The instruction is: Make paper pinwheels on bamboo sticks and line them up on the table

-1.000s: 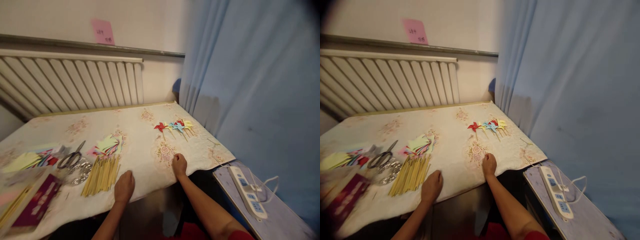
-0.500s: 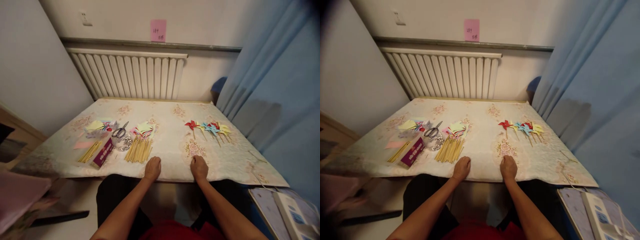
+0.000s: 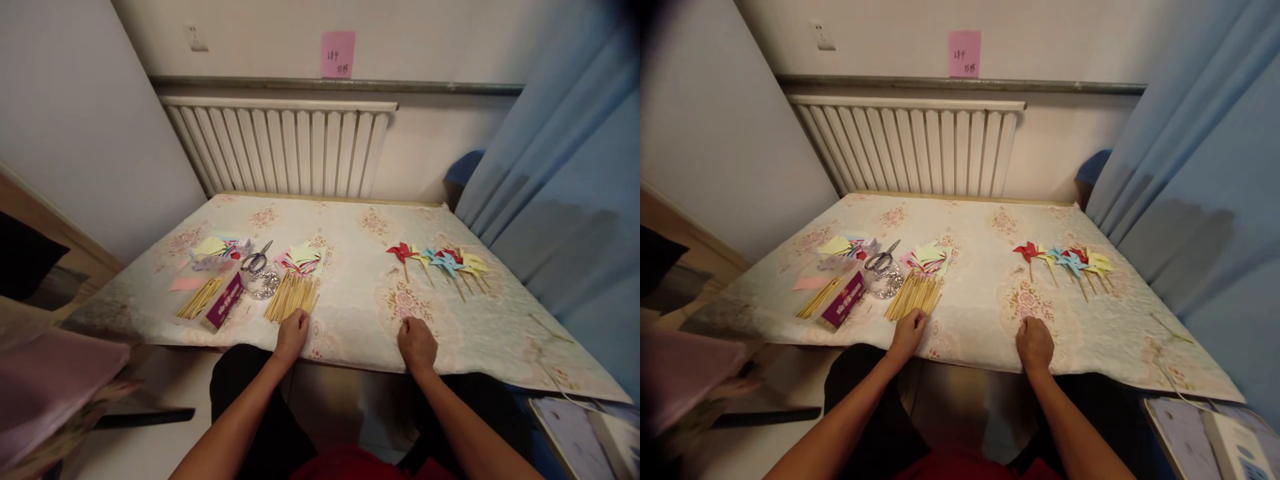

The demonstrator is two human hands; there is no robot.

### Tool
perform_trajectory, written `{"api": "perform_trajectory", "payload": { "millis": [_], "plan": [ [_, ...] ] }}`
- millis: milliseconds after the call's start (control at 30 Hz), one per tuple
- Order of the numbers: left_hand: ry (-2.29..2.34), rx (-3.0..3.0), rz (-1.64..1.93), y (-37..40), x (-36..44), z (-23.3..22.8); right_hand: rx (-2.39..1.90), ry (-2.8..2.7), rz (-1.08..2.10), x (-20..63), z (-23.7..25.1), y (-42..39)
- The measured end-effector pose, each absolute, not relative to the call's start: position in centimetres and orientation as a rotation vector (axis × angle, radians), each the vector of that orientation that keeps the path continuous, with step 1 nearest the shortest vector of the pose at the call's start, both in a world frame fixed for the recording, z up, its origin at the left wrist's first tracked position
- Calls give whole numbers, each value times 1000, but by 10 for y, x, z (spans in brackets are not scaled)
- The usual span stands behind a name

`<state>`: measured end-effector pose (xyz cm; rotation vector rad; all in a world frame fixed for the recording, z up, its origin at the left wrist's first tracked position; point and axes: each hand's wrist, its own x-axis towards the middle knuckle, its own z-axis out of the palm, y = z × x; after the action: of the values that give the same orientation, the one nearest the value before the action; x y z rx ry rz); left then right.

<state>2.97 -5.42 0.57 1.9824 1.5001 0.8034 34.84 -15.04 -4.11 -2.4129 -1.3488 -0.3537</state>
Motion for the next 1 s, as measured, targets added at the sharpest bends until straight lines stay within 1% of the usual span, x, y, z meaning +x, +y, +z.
{"api": "perform_trajectory", "payload": {
  "millis": [200, 500, 600, 700, 833, 1000],
  "plan": [
    [1550, 1844, 883, -43, 33, 12, -2422, -1343, -374, 348, -42, -150],
    [1281, 1684, 977, -17, 68, 19, -2417, -1300, -326, 346, -42, -147],
    [1151, 1606, 933, -6, 70, 24, -2425, -1265, -266, 347, -43, -149],
    [1054, 1529, 901, 4, 65, 21, -2430, -1177, -137, 350, -39, -145],
    [928, 1407, 869, 15, 60, 12, -2251, -1192, -15, 349, -21, -109],
    [867, 1288, 821, 27, 56, 13, -1920, -1481, 68, 312, 22, -11]
  ]
}}
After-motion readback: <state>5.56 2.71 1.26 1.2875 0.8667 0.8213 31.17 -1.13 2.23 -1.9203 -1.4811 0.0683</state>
